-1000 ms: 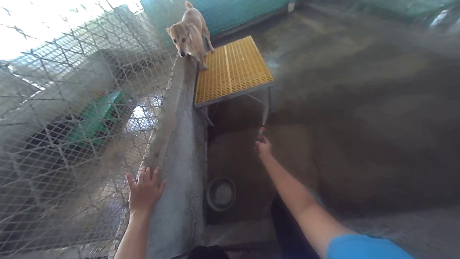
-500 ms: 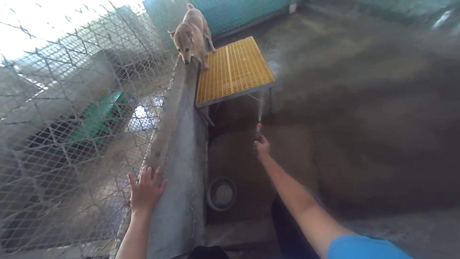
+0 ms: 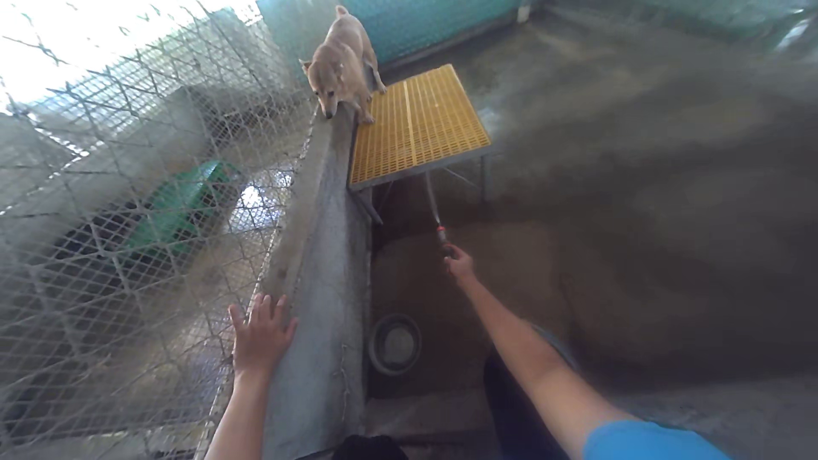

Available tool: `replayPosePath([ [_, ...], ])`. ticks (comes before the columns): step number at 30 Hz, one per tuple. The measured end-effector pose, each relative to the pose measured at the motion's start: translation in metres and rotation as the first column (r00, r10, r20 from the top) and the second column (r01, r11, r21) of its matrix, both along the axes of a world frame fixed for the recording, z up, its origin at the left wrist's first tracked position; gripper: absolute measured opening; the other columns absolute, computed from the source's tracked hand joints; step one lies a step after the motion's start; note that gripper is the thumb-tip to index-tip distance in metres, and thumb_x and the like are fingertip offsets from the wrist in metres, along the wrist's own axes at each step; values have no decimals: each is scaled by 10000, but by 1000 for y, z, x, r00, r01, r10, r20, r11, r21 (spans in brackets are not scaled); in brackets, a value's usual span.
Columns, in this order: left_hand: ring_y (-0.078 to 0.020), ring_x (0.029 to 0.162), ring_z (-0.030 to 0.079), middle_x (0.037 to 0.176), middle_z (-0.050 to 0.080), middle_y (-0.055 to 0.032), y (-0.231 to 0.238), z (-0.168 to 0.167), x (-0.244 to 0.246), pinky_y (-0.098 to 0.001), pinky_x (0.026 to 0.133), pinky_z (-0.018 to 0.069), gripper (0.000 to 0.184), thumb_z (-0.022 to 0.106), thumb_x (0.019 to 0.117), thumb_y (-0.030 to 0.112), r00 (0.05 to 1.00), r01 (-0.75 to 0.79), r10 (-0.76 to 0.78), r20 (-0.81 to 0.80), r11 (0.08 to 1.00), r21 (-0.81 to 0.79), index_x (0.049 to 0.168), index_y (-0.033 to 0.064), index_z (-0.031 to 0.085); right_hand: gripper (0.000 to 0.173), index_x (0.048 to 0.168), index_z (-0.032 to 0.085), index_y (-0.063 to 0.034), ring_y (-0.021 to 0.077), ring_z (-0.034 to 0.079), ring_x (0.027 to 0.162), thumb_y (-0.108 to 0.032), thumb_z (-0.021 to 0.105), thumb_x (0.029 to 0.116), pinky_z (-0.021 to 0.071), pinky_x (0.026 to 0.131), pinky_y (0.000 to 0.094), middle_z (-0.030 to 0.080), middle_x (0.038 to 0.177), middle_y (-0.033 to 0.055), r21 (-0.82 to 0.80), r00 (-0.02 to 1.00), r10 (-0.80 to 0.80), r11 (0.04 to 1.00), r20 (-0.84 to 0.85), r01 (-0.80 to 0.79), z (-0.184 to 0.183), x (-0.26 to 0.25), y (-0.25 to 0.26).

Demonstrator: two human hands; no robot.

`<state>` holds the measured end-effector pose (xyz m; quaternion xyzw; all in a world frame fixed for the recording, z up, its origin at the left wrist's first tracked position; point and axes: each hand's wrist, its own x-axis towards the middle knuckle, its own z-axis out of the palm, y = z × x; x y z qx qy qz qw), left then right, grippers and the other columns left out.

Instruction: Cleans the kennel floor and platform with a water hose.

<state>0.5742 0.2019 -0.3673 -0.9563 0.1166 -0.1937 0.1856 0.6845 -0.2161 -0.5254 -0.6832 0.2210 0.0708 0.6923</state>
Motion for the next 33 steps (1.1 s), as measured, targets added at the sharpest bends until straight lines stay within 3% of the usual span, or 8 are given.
replayPosePath([
  [4, -493, 1361, 508, 1359, 614, -287, 0, 0, 1, -768, 1133, 180, 585, 533, 962, 454, 1000, -18, 18, -8, 1000, 0, 1321, 12, 667, 438, 1516, 467, -122, 170, 555, 738, -91, 477, 1079, 488, 676, 318, 607, 1082, 143, -50, 957, 237, 967, -169, -249, 7, 1, -4],
  [9, -504, 1366, 498, 1362, 608, -299, 0, 0, 2, -759, 1148, 181, 585, 563, 962, 456, 999, -27, 26, -28, 999, -21, 1328, 11, 661, 389, 1459, 515, -115, 111, 496, 651, -100, 490, 1071, 440, 590, 268, 580, 942, 65, -16, 865, 423, 896, -272, -443, 11, -2, -4],
  [13, -493, 1366, 503, 1357, 613, -295, -2, 1, 1, -748, 1156, 181, 570, 565, 959, 448, 999, -35, 35, -25, 999, -8, 1321, 20, 670, 339, 1413, 545, -95, 82, 481, 624, -115, 493, 1079, 424, 570, 240, 581, 915, 50, -1, 788, 531, 829, -312, -559, 14, -4, -6],
  [19, -488, 1373, 498, 1365, 605, -300, 0, 0, 0, -735, 1161, 187, 571, 560, 964, 445, 999, -33, 33, -24, 999, 9, 1327, 16, 663, 408, 1467, 513, -116, 117, 501, 623, -97, 502, 1059, 443, 568, 272, 595, 919, 83, -56, 863, 454, 878, -224, -476, 16, -6, 1],
  [26, -474, 1386, 490, 1378, 605, -282, 1, 0, 1, -732, 1163, 187, 595, 538, 976, 480, 997, -57, 59, -41, 997, 43, 1340, 24, 656, 345, 1420, 543, -100, 81, 480, 621, -131, 491, 1081, 423, 571, 244, 590, 916, 51, -35, 739, 583, 777, -336, -629, 19, -6, -12],
  [33, -477, 1398, 474, 1393, 588, -291, -1, 2, 1, -731, 1171, 163, 587, 542, 981, 459, 996, -61, 62, -61, 998, 27, 1356, 19, 643, 431, 1490, 506, -146, 117, 508, 627, -100, 491, 1061, 440, 565, 268, 613, 949, 84, -60, 905, 373, 918, -203, -392, 20, -3, -10],
])
